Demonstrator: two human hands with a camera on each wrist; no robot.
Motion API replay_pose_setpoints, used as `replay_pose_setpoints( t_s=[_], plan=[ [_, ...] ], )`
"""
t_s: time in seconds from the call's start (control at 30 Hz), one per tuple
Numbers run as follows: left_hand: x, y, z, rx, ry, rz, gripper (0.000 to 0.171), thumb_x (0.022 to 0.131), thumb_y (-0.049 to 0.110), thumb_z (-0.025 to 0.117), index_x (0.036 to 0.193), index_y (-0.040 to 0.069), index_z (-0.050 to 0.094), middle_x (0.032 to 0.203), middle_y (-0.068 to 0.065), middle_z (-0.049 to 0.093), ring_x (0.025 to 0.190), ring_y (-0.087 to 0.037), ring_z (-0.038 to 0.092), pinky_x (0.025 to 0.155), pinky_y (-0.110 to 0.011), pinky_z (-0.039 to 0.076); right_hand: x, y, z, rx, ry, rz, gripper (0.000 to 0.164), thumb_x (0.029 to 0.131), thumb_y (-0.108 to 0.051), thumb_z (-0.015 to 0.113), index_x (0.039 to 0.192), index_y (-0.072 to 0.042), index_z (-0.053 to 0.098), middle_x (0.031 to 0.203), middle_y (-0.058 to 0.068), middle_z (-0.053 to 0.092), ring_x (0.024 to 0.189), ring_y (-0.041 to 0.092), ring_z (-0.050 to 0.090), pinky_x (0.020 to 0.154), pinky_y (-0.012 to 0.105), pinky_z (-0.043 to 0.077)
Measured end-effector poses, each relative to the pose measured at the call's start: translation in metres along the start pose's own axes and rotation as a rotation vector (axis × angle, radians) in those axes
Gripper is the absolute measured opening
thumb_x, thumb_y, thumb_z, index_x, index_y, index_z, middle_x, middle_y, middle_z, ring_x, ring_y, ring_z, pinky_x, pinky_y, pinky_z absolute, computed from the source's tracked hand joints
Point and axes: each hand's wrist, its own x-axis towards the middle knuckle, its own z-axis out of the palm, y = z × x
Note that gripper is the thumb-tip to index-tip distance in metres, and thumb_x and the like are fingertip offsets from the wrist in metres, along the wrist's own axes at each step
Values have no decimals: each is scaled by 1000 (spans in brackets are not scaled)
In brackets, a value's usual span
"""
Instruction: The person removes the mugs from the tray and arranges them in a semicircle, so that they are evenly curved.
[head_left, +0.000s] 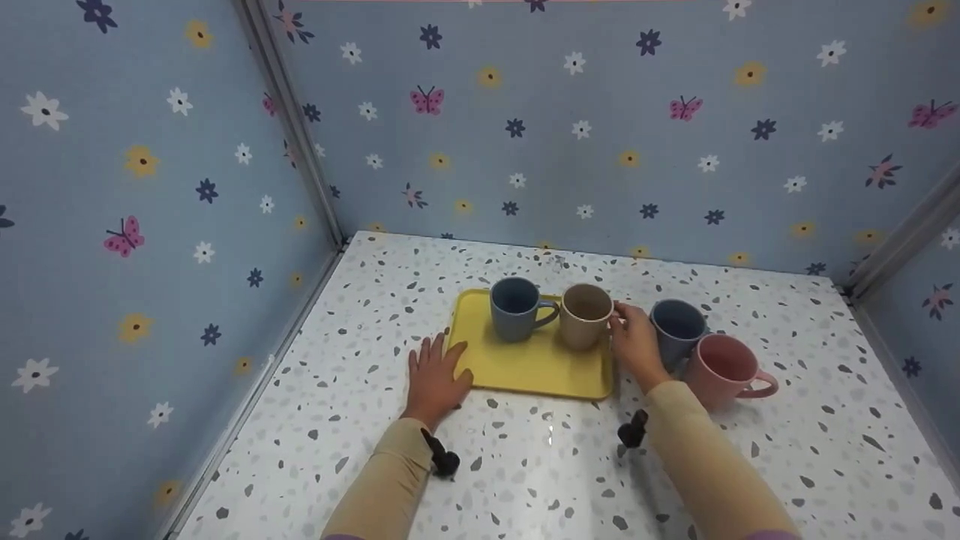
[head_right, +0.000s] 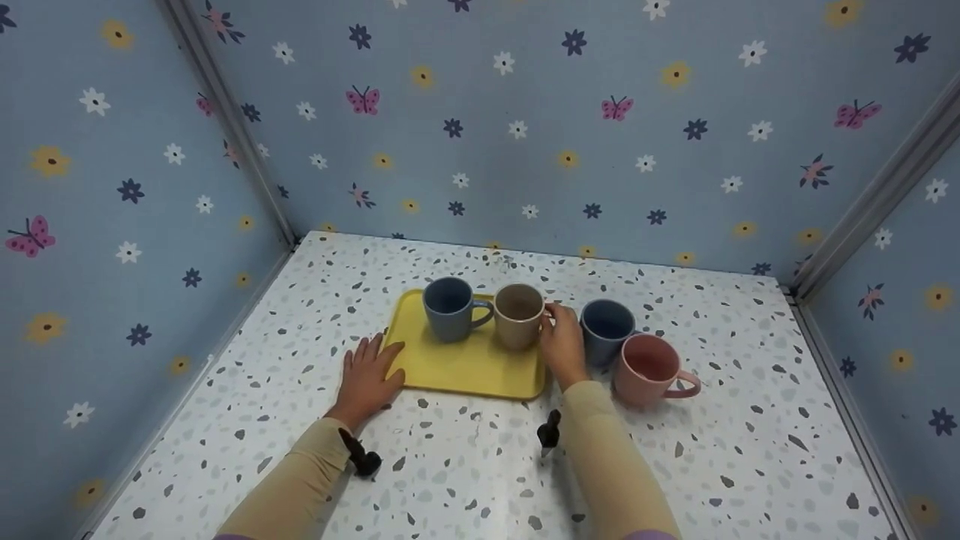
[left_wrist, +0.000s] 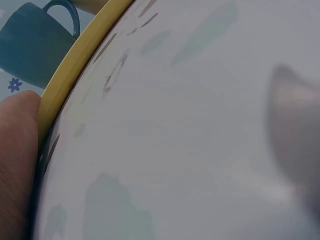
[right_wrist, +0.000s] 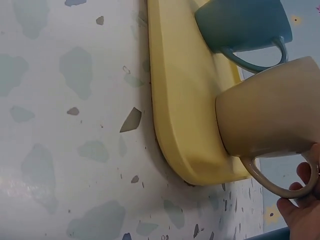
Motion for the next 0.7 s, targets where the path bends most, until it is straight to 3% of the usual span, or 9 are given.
replay_pose_setpoints(
  t_s=[0.17, 0.53, 0.7],
  plan=[
    [0, 1, 0, -1, 13, 5, 57, 94, 42, 48, 149, 27, 51, 164, -15, 28, 153, -40, 13, 121, -60, 2, 1, 2, -1, -58, -15, 11, 35, 108, -12, 45, 137, 5, 52, 137, 26, 55, 127, 37, 55, 106, 50, 45],
    [1, 1, 0, 7, 16, 3, 57, 95, 42, 48, 149, 27, 51, 164, -15, 28, 153, -40, 13, 121, -60, 1, -5, 0, 1, -35, -9, 48, 23, 108, -15, 44, 123, 1, 52, 121, 21, 63, 110, 32, 61, 94, 48, 50],
    [-1, 2, -2, -10, 34, 17, 56, 94, 41, 49, 147, 25, 53, 162, -16, 31, 152, -42, 16, 121, -62, 5, -9, -2, 3, -28, 24, 44, 23, 107, -16, 47, 121, 1, 53, 121, 22, 64, 112, 33, 62, 95, 49, 50]
  ],
)
